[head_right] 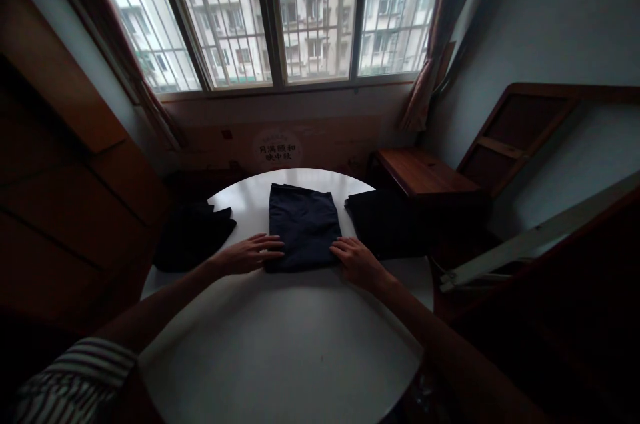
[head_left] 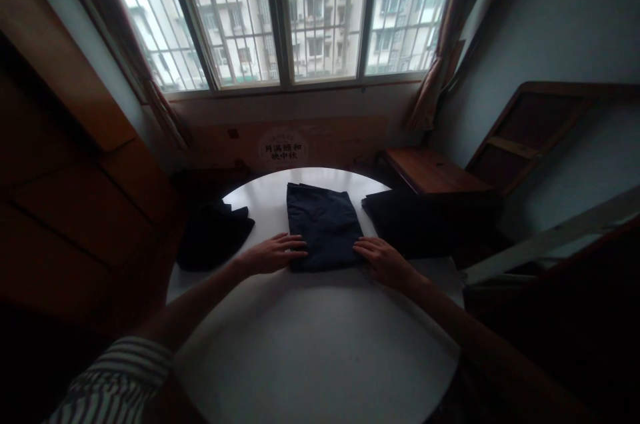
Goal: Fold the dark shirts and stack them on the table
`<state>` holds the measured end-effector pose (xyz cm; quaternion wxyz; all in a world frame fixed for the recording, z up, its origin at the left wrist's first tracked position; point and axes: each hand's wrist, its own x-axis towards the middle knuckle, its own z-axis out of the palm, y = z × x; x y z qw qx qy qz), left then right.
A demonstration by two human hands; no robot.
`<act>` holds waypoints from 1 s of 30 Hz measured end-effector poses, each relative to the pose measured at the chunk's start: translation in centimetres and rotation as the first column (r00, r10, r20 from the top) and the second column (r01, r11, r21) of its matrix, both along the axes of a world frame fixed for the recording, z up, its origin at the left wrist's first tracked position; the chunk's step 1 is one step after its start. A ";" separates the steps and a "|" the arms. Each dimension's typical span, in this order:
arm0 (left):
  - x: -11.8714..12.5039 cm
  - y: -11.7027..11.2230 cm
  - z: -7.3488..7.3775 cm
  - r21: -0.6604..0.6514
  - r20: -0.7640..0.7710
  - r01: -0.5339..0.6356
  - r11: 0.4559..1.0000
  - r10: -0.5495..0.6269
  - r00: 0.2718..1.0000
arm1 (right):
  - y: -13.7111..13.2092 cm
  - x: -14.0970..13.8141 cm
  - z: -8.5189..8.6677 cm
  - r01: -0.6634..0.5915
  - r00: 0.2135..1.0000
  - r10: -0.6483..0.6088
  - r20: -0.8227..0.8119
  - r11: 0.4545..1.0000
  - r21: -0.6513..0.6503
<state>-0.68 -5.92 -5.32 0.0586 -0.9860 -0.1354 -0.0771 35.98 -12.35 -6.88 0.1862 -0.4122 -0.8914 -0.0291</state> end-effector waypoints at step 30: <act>1.7 -6.8 16.1 -0.470 0.580 -0.270 0.840 0.525 0.623 | -5.2 -0.6 17.9 0.049 0.810 0.033 -0.586 0.991 0.123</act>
